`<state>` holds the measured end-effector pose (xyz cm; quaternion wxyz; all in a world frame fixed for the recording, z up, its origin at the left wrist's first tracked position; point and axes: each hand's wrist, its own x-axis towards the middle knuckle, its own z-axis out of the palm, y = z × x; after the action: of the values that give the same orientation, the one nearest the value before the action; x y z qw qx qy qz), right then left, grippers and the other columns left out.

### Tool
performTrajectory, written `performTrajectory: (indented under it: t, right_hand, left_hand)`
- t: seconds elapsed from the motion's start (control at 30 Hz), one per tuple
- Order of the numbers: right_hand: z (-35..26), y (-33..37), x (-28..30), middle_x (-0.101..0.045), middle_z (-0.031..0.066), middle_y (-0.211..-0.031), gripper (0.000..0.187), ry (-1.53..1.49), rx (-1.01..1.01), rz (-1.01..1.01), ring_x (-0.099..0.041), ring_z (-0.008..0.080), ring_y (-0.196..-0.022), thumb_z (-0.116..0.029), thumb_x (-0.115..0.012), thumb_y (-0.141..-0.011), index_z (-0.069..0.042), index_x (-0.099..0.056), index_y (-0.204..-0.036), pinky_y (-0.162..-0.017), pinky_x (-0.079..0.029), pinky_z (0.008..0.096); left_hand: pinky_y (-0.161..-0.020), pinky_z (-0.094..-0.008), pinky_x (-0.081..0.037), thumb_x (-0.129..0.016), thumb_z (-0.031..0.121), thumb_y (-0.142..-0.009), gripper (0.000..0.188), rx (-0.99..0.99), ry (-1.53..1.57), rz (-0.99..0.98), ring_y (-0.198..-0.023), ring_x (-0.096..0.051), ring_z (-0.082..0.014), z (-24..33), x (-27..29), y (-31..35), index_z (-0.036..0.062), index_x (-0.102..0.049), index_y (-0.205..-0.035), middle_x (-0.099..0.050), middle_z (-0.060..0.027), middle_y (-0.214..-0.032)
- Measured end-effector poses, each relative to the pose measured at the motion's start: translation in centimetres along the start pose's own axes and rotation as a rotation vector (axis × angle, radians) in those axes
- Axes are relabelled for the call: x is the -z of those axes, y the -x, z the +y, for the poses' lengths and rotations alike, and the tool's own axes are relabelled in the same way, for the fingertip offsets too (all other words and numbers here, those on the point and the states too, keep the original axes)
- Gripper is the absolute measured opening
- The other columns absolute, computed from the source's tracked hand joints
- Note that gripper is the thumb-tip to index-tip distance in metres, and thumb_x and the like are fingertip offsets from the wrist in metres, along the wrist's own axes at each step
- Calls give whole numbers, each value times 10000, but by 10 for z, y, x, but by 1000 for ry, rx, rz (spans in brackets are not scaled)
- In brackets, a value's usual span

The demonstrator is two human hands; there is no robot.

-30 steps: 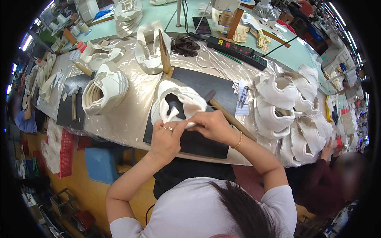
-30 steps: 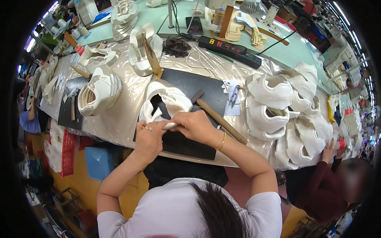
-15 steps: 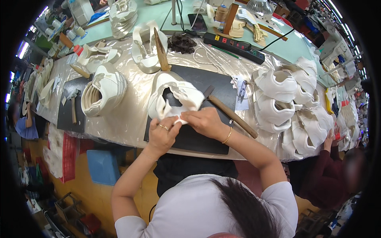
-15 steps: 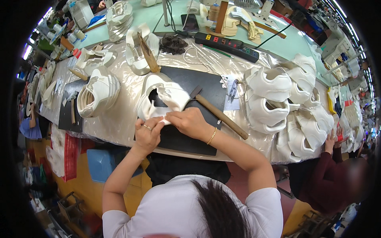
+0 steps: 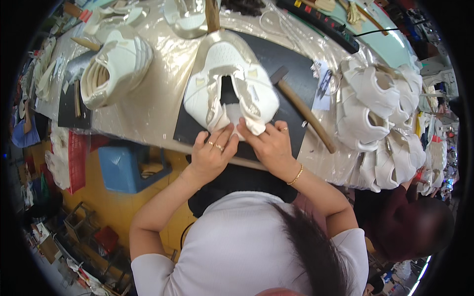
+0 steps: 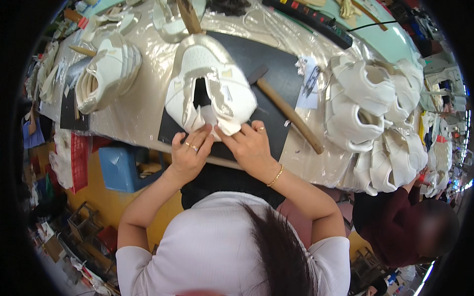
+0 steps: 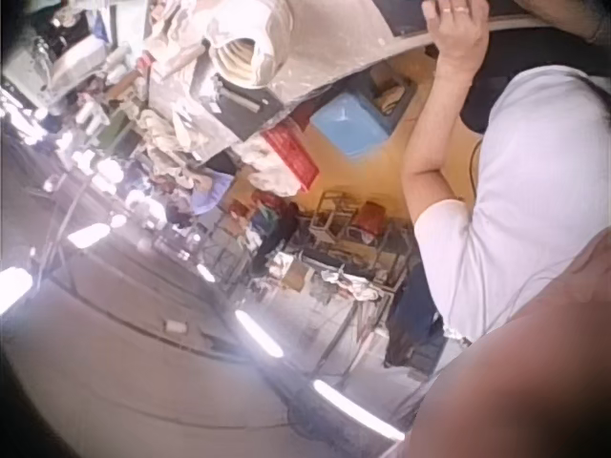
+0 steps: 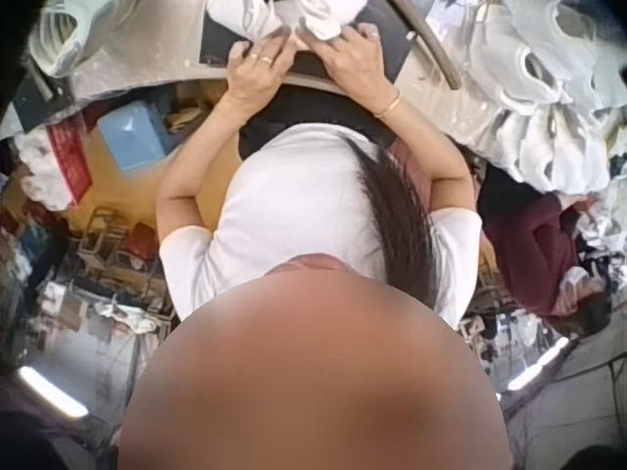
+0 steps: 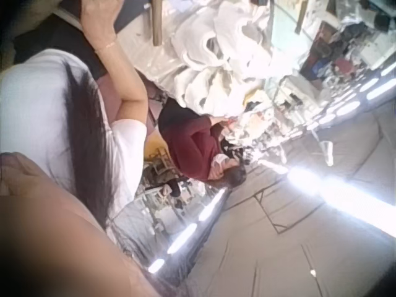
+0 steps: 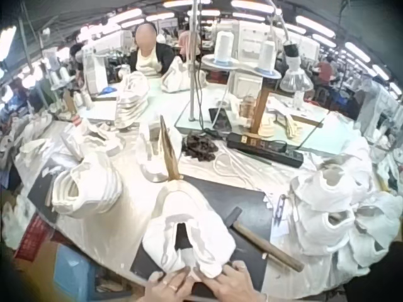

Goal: The person repeatedly shapes white shoe uppers by hand and with a wooden mallet. They press the material into a curved form, tap it to set the shape, and inspect the edges before moving to the next piece.

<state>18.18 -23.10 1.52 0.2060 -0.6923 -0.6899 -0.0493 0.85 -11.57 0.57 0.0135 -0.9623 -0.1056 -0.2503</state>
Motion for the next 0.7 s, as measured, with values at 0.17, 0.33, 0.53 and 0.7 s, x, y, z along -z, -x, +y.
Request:
performTrajectory:
  t: [0.17,0.33,0.53,0.7]
  right_hand:
    - [-5,4,-3,-661,-52,-1278,439,10,-72,-43,-564,122,-811,-91,-697,-782,-171,-690,-1214,-790,-357,339]
    - [-7,2,-2,-664,-56,-1279,425,1,-87,-38,-557,136,-835,-84,-693,-787,-171,-701,-1203,-836,-352,353]
    - [-4,3,2,-689,-16,-1240,407,-29,-61,-64,-573,144,-873,-68,-692,-763,-134,-721,-1164,-843,-356,359]
    - [-5,1,8,-682,-1,-1250,442,-52,-66,-135,-564,136,-877,-79,-662,-768,-122,-705,-1206,-866,-343,357]
  left_hand:
    - [-962,-384,-298,-631,100,-835,162,59,51,-66,-1070,-661,-172,4,-1,3,100,-561,-980,-661,-97,-1258]
    - [-938,-376,-310,-632,122,-838,120,67,84,-103,-1069,-655,-171,3,2,1,112,-551,-926,-661,-103,-1262]
    - [-877,-370,-337,-609,161,-864,96,52,109,-126,-1039,-655,-168,1,7,-3,114,-545,-916,-670,-117,-1247]
    - [-873,-346,-340,-582,179,-893,77,26,107,-130,-1015,-663,-166,-1,9,-3,123,-529,-885,-681,-130,-1239]
